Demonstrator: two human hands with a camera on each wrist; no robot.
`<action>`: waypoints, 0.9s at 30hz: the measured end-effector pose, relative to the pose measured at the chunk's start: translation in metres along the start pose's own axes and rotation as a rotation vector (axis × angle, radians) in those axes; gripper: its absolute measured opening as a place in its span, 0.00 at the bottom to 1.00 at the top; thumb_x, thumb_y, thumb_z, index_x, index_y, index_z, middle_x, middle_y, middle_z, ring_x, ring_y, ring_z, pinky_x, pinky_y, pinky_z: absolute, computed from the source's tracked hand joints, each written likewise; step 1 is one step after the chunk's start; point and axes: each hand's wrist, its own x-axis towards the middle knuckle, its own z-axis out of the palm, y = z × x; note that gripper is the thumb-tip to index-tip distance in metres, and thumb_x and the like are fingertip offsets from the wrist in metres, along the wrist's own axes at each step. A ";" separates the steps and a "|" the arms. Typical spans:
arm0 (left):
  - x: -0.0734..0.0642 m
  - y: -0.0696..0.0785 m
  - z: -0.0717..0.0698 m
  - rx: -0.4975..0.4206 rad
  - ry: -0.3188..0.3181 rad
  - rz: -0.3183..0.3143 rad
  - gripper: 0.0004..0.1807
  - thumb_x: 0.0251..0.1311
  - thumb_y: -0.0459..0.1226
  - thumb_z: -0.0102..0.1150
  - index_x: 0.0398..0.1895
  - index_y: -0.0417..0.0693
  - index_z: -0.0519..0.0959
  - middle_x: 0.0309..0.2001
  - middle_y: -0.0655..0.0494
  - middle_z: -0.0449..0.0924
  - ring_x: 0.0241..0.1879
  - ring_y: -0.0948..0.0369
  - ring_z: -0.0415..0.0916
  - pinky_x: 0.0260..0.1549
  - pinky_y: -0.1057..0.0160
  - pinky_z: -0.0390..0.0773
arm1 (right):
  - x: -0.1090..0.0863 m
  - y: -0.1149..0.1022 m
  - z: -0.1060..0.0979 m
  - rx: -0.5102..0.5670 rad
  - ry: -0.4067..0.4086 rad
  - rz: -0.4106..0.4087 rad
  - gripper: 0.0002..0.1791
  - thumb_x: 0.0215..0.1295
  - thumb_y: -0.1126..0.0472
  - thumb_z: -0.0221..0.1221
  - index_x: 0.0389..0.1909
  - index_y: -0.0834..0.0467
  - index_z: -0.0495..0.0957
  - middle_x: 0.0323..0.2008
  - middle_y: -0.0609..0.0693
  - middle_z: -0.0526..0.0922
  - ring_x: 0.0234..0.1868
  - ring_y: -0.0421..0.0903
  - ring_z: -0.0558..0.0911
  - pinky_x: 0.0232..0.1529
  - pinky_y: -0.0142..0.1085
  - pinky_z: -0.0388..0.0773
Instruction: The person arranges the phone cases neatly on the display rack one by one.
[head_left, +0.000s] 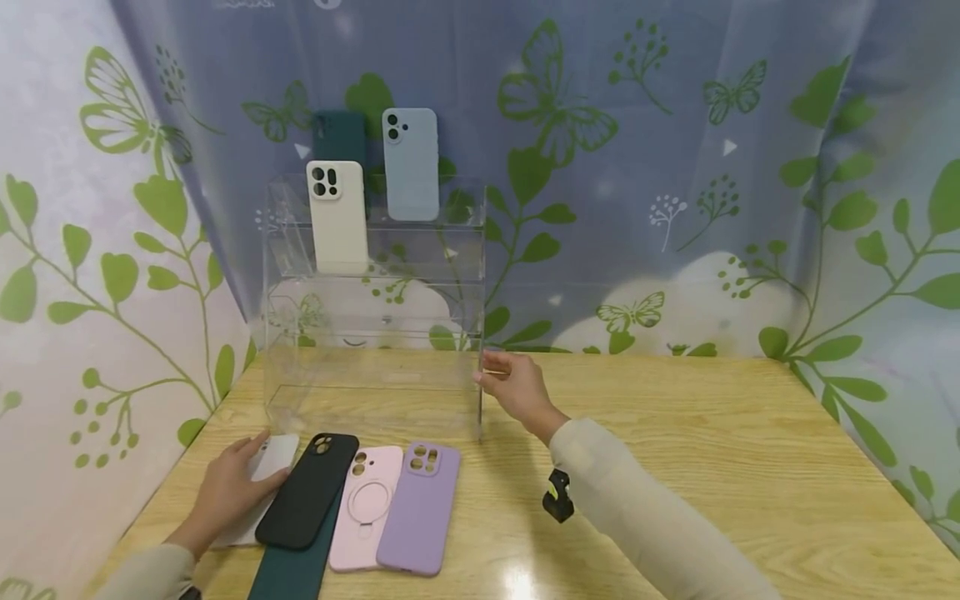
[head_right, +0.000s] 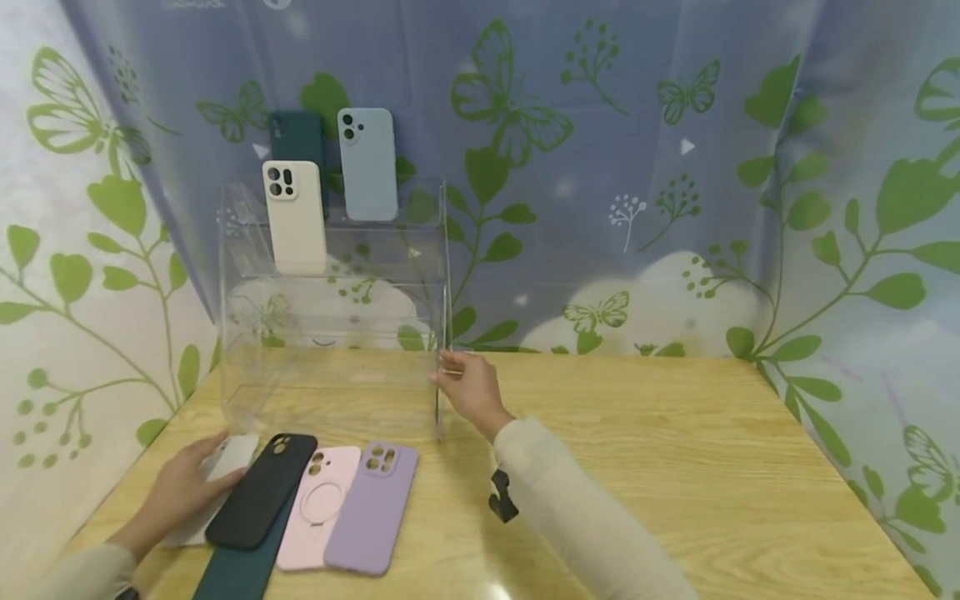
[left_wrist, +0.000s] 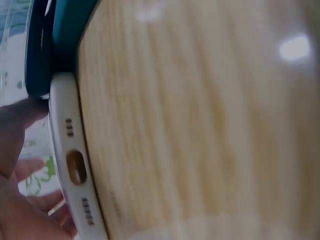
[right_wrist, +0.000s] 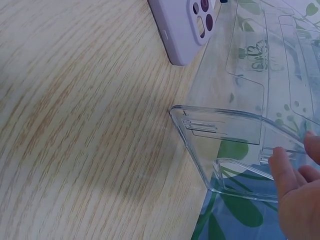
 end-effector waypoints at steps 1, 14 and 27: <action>0.000 -0.002 -0.001 0.000 -0.007 0.005 0.43 0.53 0.46 0.69 0.64 0.25 0.64 0.57 0.16 0.61 0.55 0.24 0.62 0.51 0.31 0.64 | 0.000 0.000 0.000 0.000 -0.001 0.003 0.26 0.63 0.63 0.63 0.63 0.60 0.73 0.57 0.59 0.78 0.56 0.55 0.79 0.50 0.42 0.79; 0.000 -0.021 -0.001 -0.022 -0.011 0.085 0.44 0.50 0.50 0.70 0.62 0.28 0.68 0.59 0.19 0.62 0.55 0.25 0.62 0.51 0.30 0.61 | 0.000 0.001 0.000 -0.022 -0.003 -0.004 0.25 0.62 0.61 0.63 0.61 0.59 0.74 0.55 0.57 0.80 0.56 0.52 0.79 0.52 0.42 0.78; -0.001 -0.016 -0.001 0.039 -0.004 0.067 0.42 0.51 0.52 0.68 0.61 0.31 0.71 0.59 0.23 0.64 0.51 0.26 0.64 0.45 0.36 0.64 | 0.000 0.000 0.000 -0.042 0.010 -0.018 0.25 0.62 0.61 0.64 0.60 0.60 0.75 0.54 0.58 0.81 0.54 0.53 0.80 0.51 0.42 0.78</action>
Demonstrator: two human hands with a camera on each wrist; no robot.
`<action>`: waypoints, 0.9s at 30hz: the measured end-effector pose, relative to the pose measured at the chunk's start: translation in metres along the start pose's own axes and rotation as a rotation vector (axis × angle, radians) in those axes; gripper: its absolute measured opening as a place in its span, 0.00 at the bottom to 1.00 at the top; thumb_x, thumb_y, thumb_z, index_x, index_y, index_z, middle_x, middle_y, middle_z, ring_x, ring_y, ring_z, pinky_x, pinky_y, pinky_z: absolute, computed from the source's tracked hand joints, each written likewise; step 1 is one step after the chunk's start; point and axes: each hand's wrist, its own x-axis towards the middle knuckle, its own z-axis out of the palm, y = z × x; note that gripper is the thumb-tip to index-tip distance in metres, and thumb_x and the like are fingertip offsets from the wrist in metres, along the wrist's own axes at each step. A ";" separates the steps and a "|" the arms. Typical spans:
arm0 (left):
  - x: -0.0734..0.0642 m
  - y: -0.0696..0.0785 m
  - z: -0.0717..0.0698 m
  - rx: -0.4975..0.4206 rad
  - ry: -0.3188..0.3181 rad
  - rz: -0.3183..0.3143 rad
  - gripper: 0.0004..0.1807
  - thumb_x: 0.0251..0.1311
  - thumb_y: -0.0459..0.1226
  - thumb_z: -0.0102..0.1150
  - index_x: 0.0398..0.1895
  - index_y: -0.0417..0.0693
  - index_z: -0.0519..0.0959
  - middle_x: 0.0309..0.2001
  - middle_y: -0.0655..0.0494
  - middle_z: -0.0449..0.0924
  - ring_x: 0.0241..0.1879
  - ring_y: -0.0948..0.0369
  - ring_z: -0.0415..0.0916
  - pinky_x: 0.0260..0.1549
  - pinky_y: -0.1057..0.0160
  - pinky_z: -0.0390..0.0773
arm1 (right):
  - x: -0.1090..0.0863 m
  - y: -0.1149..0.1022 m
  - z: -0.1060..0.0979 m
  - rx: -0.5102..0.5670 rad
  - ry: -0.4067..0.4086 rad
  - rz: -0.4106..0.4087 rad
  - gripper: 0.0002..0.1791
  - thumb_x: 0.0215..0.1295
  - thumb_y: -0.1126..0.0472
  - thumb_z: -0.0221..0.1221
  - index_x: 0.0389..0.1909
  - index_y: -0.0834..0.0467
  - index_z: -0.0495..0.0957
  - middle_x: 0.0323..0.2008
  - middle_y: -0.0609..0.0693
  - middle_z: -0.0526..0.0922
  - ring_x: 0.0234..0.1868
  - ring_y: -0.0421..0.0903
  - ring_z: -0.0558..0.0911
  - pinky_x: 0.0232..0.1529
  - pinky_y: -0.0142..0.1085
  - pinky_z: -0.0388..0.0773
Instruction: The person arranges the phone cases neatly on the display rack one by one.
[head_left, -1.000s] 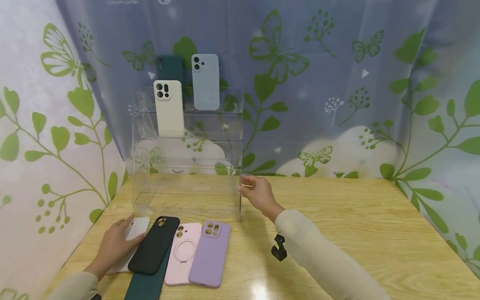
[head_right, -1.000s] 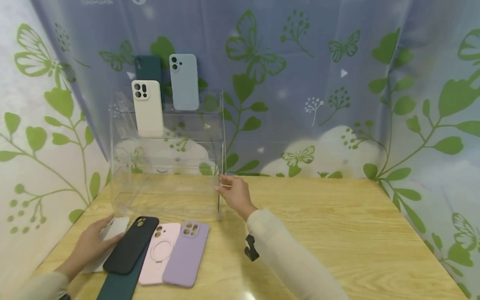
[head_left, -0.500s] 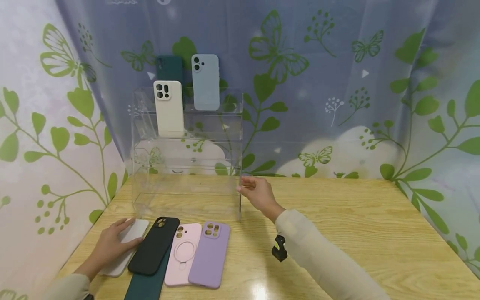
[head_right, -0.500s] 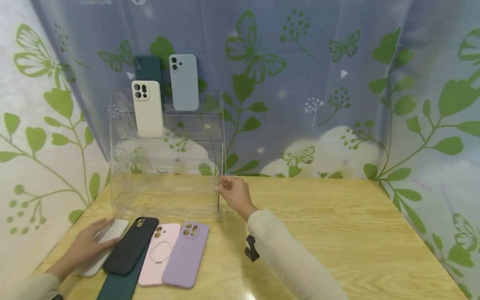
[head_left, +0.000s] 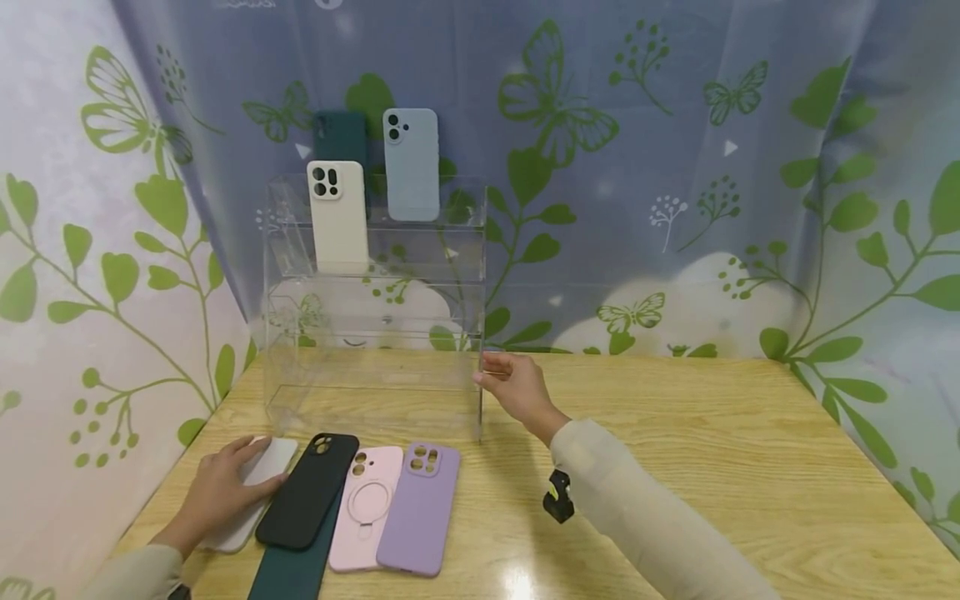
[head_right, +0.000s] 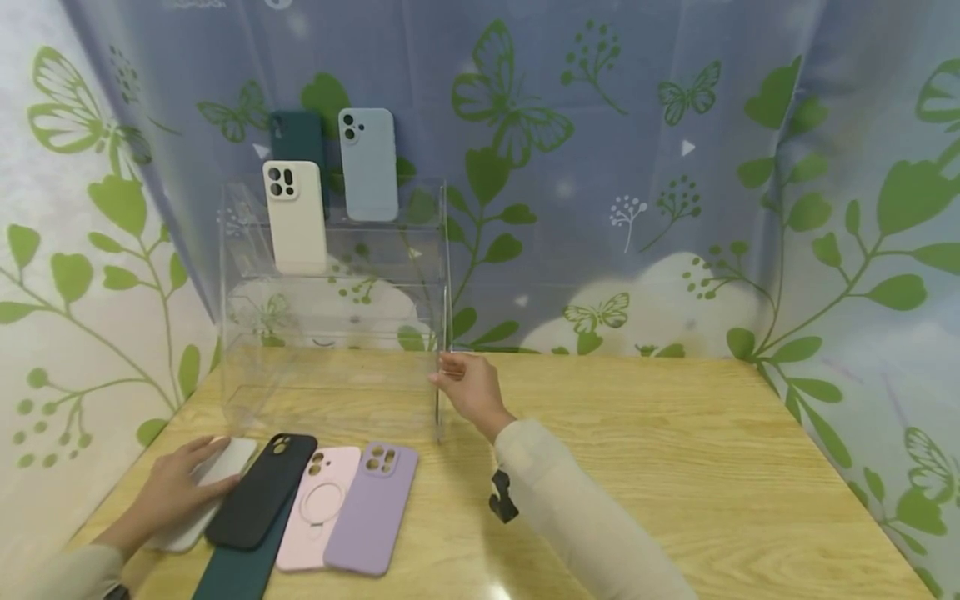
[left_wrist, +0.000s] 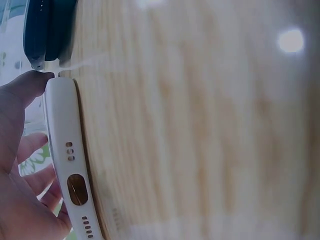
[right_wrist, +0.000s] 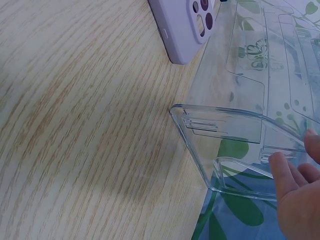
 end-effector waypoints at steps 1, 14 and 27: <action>0.000 0.000 0.000 0.007 -0.001 -0.006 0.42 0.50 0.52 0.68 0.61 0.32 0.71 0.59 0.23 0.65 0.51 0.26 0.64 0.45 0.36 0.64 | 0.000 0.000 0.000 0.003 0.001 0.004 0.25 0.62 0.61 0.64 0.60 0.60 0.75 0.54 0.57 0.81 0.54 0.52 0.80 0.51 0.42 0.78; 0.005 -0.001 -0.011 -0.072 0.106 -0.014 0.40 0.51 0.45 0.69 0.62 0.30 0.68 0.59 0.24 0.66 0.56 0.29 0.64 0.50 0.31 0.63 | 0.001 0.000 0.000 -0.006 -0.002 0.006 0.25 0.62 0.61 0.63 0.61 0.60 0.75 0.54 0.57 0.80 0.54 0.52 0.80 0.50 0.42 0.78; 0.006 0.020 -0.052 -0.164 0.203 -0.004 0.41 0.55 0.42 0.67 0.69 0.33 0.61 0.61 0.22 0.59 0.56 0.28 0.59 0.44 0.29 0.64 | 0.000 -0.001 0.000 -0.005 -0.001 0.002 0.26 0.62 0.61 0.64 0.61 0.61 0.74 0.54 0.58 0.80 0.55 0.53 0.80 0.51 0.42 0.78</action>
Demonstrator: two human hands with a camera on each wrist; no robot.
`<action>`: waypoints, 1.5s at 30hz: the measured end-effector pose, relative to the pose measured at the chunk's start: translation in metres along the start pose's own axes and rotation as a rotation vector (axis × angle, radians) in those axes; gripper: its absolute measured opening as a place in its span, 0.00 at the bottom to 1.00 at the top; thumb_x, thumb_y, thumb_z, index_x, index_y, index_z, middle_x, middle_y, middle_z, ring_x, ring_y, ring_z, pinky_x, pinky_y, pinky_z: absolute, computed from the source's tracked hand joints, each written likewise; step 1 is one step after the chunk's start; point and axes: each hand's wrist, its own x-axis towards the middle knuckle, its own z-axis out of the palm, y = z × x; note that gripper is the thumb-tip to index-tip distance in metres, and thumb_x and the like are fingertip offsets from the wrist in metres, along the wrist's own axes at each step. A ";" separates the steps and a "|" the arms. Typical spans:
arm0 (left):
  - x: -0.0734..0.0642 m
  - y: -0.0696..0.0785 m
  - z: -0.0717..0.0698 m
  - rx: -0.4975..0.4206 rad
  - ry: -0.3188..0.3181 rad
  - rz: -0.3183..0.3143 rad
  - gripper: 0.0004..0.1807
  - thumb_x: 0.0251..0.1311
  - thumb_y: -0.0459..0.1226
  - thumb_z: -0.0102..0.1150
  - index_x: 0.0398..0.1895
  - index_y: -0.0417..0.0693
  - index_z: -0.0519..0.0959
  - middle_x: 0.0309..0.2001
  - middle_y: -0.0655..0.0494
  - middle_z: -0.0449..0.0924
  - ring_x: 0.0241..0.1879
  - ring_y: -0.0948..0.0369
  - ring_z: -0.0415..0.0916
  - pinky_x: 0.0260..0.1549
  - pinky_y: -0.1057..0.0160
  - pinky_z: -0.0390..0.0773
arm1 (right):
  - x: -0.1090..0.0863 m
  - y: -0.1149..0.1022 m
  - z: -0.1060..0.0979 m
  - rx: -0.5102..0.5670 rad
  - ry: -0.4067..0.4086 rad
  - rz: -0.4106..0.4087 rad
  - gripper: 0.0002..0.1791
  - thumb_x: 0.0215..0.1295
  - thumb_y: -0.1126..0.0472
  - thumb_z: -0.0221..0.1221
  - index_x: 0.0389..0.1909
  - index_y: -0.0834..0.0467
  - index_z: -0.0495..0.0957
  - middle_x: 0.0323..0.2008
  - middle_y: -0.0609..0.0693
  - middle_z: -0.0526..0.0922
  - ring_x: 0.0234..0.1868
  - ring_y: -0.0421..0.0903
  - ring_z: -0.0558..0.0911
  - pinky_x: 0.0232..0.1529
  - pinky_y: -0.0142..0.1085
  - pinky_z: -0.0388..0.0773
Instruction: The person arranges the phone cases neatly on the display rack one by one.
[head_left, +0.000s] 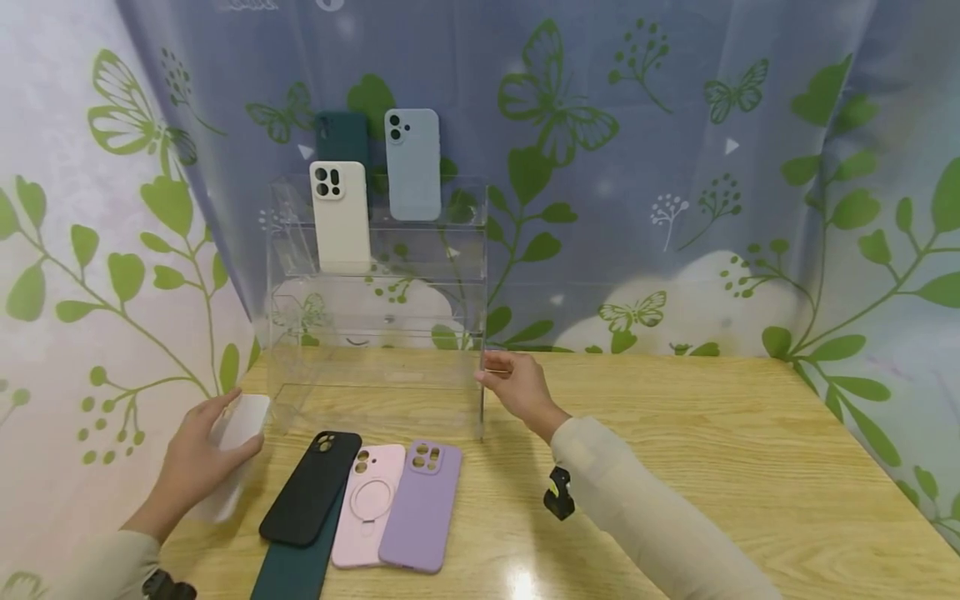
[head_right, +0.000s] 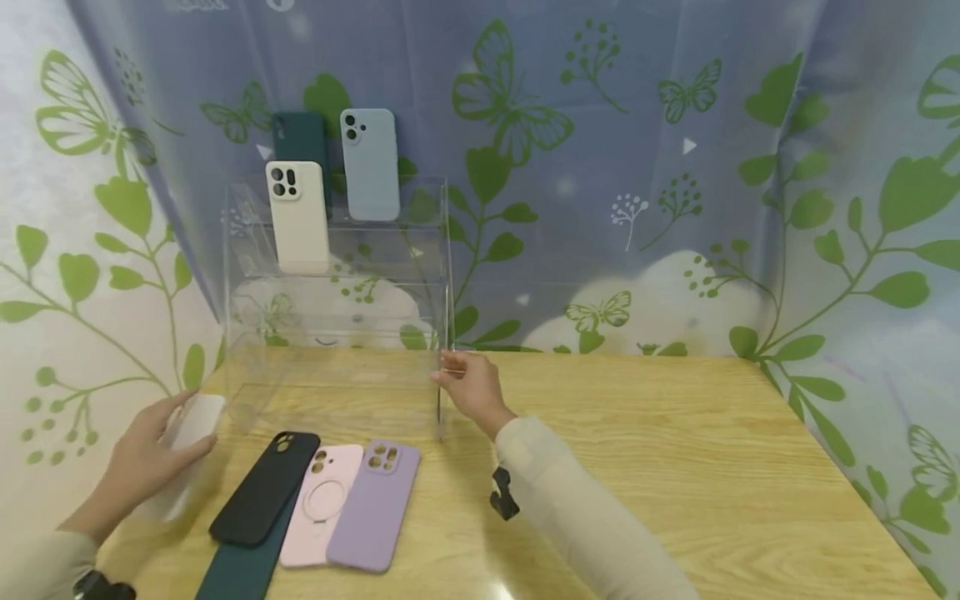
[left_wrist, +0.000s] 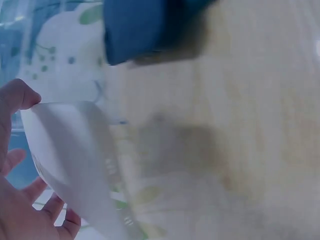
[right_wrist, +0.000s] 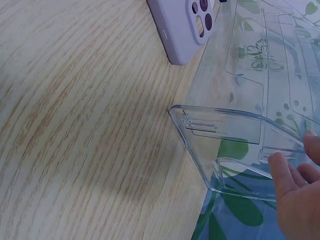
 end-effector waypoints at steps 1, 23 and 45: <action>0.002 0.003 -0.003 0.001 0.014 0.012 0.41 0.55 0.41 0.66 0.69 0.33 0.61 0.61 0.22 0.58 0.55 0.29 0.60 0.42 0.30 0.66 | 0.000 0.000 0.000 0.001 -0.002 0.000 0.26 0.62 0.61 0.64 0.61 0.61 0.74 0.54 0.58 0.80 0.55 0.53 0.80 0.51 0.43 0.78; 0.068 0.107 -0.053 -0.116 0.183 0.215 0.41 0.54 0.36 0.67 0.71 0.42 0.60 0.63 0.30 0.59 0.51 0.32 0.66 0.33 0.35 0.77 | 0.002 0.004 0.001 -0.013 0.027 -0.019 0.24 0.62 0.63 0.63 0.59 0.63 0.75 0.52 0.59 0.81 0.53 0.54 0.80 0.51 0.42 0.78; 0.131 0.206 -0.062 -0.163 0.374 0.238 0.40 0.54 0.46 0.66 0.69 0.46 0.62 0.62 0.38 0.59 0.47 0.46 0.64 0.41 0.46 0.69 | 0.002 0.002 0.000 -0.006 0.007 -0.022 0.24 0.63 0.63 0.63 0.60 0.63 0.74 0.53 0.59 0.80 0.54 0.54 0.80 0.50 0.41 0.78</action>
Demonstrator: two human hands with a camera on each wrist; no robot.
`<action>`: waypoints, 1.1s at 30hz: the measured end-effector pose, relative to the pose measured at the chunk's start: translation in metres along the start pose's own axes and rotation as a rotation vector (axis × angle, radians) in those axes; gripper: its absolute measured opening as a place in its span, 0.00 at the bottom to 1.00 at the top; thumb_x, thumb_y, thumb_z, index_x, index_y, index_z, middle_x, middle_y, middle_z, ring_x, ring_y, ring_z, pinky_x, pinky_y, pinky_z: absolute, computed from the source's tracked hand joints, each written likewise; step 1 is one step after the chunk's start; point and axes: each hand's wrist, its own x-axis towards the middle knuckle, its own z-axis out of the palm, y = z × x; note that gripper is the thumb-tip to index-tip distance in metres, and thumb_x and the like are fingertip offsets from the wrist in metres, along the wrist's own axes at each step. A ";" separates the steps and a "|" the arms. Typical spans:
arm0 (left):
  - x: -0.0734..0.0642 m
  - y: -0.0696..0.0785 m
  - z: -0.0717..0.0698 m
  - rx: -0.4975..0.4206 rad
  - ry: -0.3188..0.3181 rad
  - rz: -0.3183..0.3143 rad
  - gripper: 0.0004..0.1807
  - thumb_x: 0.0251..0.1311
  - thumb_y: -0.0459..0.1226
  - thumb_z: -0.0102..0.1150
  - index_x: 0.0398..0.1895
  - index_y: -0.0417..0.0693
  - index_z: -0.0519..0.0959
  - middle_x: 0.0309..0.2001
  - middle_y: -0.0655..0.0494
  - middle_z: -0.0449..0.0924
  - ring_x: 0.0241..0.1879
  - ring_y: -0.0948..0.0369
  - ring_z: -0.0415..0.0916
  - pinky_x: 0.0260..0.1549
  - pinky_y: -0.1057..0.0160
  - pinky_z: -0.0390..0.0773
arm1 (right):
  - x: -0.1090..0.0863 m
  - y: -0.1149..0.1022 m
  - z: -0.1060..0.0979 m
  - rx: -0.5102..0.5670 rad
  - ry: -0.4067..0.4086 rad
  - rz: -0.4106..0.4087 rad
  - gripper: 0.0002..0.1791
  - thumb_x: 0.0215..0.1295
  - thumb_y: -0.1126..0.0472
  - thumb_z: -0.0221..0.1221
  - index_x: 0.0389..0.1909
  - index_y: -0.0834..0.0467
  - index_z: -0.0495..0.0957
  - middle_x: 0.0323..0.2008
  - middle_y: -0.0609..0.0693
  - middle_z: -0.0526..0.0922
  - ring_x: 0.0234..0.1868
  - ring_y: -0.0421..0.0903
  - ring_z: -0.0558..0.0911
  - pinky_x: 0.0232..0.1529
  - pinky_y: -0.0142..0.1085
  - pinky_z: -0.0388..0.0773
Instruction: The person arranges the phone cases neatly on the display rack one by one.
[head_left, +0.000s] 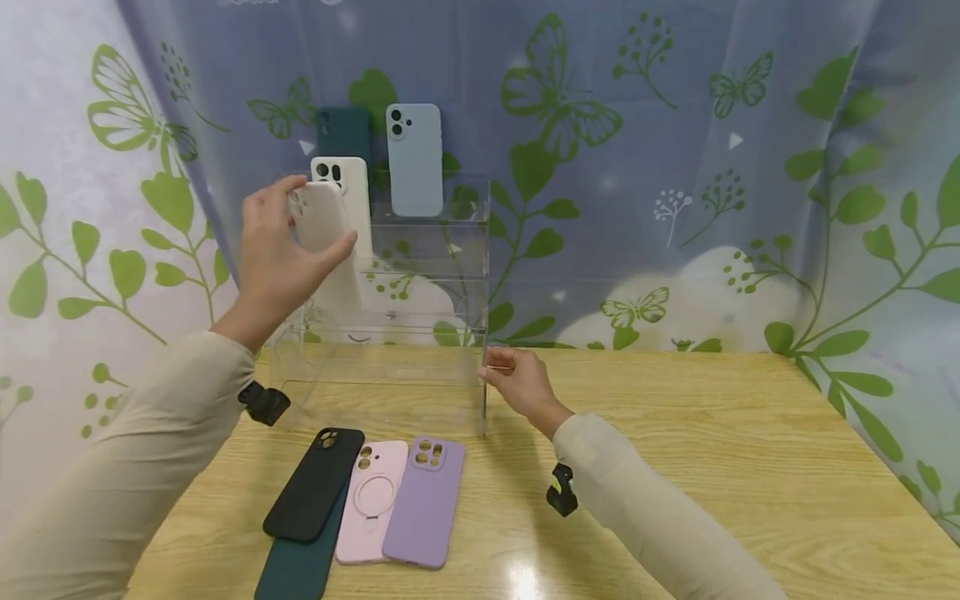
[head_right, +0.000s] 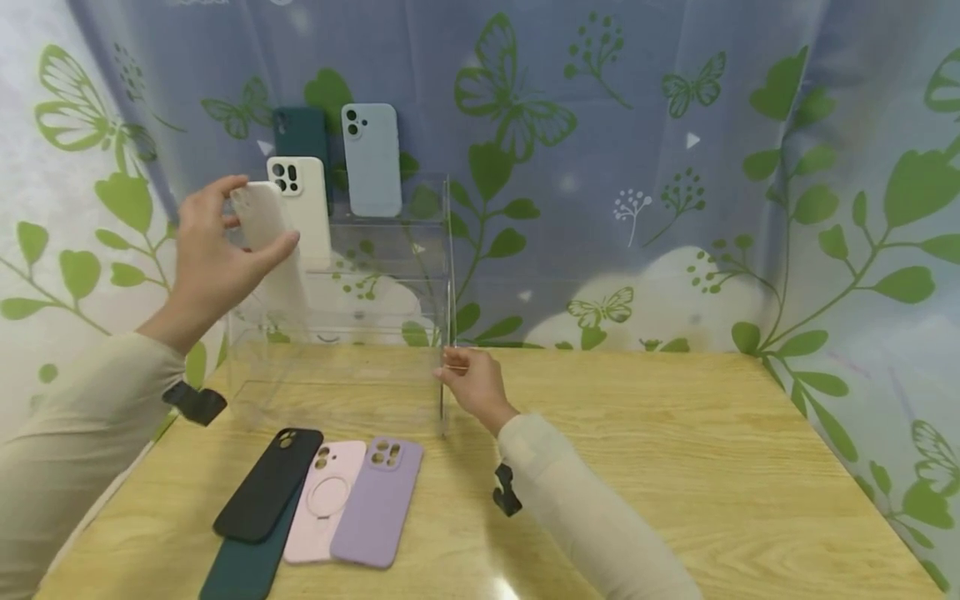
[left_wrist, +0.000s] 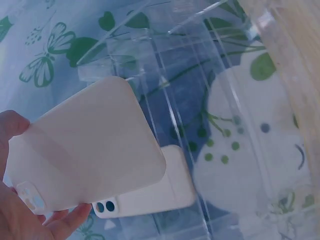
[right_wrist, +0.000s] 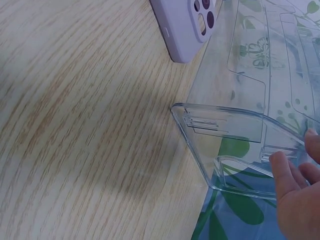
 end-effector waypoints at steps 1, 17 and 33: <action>0.003 0.003 0.002 -0.007 0.004 -0.002 0.40 0.54 0.46 0.66 0.69 0.46 0.62 0.62 0.38 0.59 0.47 0.47 0.63 0.40 0.47 0.70 | 0.000 0.000 0.000 0.000 0.002 -0.001 0.24 0.62 0.63 0.63 0.60 0.63 0.74 0.53 0.59 0.80 0.54 0.54 0.80 0.50 0.42 0.78; 0.037 0.038 0.056 -0.093 0.118 -0.038 0.39 0.53 0.48 0.65 0.66 0.50 0.60 0.61 0.44 0.53 0.55 0.48 0.66 0.47 0.53 0.76 | -0.001 -0.002 0.000 -0.025 0.009 0.009 0.24 0.63 0.63 0.63 0.60 0.62 0.75 0.52 0.59 0.81 0.53 0.54 0.81 0.49 0.42 0.79; 0.037 0.033 0.109 -0.027 0.227 -0.050 0.36 0.55 0.44 0.65 0.63 0.47 0.59 0.60 0.46 0.50 0.58 0.51 0.61 0.50 0.59 0.75 | -0.003 0.000 -0.001 -0.001 0.008 -0.015 0.23 0.63 0.63 0.63 0.59 0.63 0.75 0.51 0.60 0.81 0.52 0.54 0.81 0.50 0.41 0.79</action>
